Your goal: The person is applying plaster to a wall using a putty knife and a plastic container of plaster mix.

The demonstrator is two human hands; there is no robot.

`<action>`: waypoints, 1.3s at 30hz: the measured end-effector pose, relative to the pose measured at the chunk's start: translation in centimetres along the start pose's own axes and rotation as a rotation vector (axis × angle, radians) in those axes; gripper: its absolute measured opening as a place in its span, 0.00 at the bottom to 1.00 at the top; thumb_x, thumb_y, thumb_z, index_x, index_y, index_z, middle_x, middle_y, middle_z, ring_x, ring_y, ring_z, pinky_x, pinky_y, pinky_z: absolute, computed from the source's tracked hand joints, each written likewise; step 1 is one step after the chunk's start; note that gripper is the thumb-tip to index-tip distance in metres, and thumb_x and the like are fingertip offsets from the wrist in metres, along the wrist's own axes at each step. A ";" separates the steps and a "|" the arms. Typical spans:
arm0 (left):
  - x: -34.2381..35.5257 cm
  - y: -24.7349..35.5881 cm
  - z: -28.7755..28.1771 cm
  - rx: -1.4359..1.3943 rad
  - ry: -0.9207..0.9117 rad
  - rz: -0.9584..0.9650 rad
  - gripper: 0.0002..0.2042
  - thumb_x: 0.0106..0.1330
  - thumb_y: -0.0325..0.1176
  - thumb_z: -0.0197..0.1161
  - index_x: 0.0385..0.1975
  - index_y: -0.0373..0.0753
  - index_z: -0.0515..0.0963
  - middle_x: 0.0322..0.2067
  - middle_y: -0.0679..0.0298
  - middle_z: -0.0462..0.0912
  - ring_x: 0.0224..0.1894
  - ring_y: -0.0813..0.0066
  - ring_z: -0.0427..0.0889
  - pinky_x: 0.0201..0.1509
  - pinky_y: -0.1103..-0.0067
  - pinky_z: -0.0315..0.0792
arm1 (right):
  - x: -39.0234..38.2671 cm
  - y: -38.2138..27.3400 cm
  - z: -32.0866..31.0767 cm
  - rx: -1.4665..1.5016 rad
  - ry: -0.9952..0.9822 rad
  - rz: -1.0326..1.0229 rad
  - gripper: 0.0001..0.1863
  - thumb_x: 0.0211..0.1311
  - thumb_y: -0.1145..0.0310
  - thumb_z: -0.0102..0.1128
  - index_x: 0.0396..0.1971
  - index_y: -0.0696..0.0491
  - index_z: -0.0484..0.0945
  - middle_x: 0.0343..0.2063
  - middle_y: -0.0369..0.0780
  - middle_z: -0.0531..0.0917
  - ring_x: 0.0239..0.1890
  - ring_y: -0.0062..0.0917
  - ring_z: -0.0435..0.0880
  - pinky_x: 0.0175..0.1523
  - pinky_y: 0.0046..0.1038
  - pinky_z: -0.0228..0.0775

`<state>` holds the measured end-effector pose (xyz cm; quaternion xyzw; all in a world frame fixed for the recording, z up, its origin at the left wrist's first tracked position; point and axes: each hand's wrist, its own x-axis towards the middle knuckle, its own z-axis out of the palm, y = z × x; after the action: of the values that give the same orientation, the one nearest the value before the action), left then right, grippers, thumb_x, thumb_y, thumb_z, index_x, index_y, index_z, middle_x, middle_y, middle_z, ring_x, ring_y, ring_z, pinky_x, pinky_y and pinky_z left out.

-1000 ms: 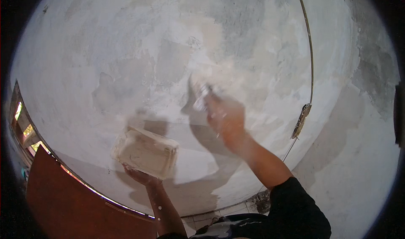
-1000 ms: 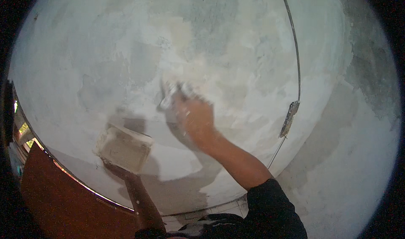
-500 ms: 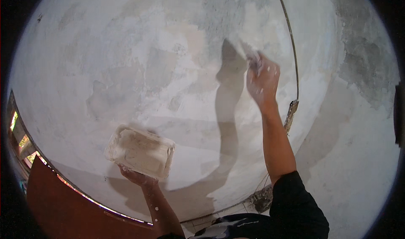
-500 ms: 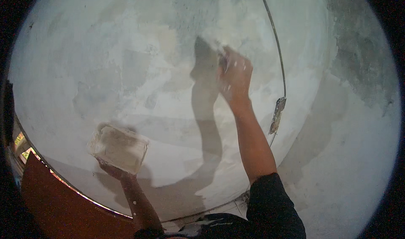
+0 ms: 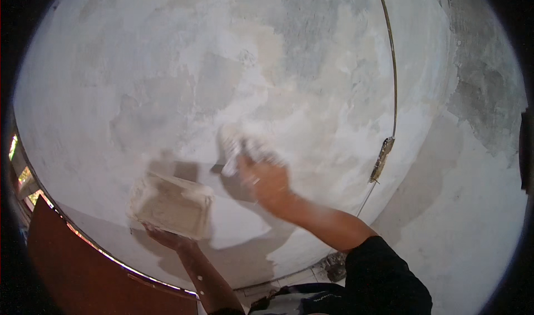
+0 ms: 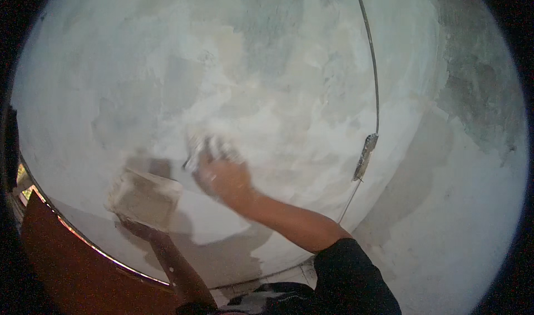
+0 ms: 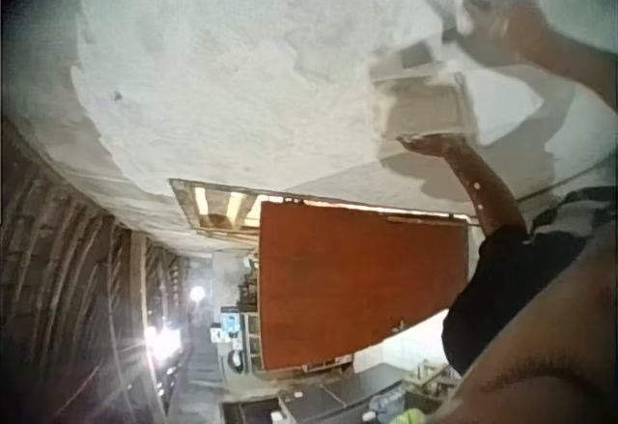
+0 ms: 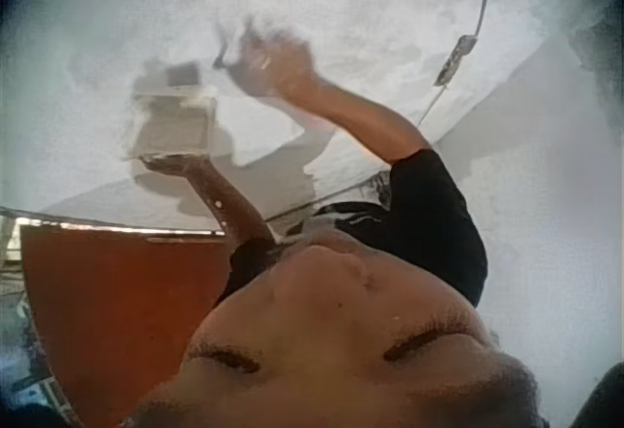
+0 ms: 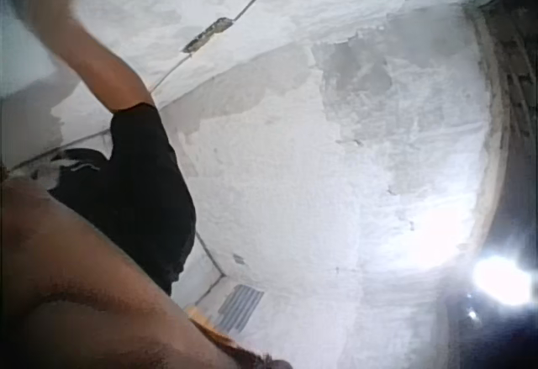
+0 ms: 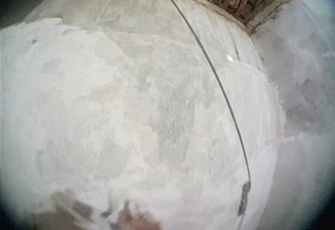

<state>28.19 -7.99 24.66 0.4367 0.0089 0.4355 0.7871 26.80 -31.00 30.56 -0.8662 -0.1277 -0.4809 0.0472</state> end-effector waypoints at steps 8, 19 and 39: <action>2.1 1.8 -1.1 0.089 0.054 0.206 0.33 0.63 0.59 0.37 0.58 0.37 0.57 0.57 0.54 0.59 0.58 0.59 0.62 0.57 0.61 0.65 | 0.0 2.1 -3.1 0.166 -0.121 0.214 0.21 0.46 0.75 0.53 0.45 0.49 0.73 0.32 0.42 0.80 0.34 0.35 0.79 0.35 0.35 0.72; 2.8 2.5 -5.0 0.029 0.128 0.203 0.30 0.64 0.55 0.41 0.56 0.36 0.59 0.52 0.55 0.65 0.52 0.62 0.69 0.53 0.66 0.70 | 0.5 -5.7 3.5 0.033 0.252 0.015 0.21 0.48 0.71 0.53 0.47 0.54 0.72 0.49 0.53 0.73 0.51 0.40 0.73 0.55 0.35 0.64; 0.9 3.3 -5.6 -0.107 0.093 -0.001 0.29 0.64 0.56 0.39 0.57 0.40 0.59 0.53 0.56 0.63 0.54 0.61 0.67 0.53 0.63 0.69 | 3.4 0.9 -1.4 0.139 0.464 0.491 0.12 0.48 0.76 0.52 0.35 0.54 0.77 0.21 0.46 0.79 0.25 0.40 0.79 0.30 0.34 0.71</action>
<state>24.30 -2.75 23.77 0.3733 0.0223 0.4549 0.8082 27.64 -31.57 34.22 -0.7332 0.0662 -0.6296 0.2482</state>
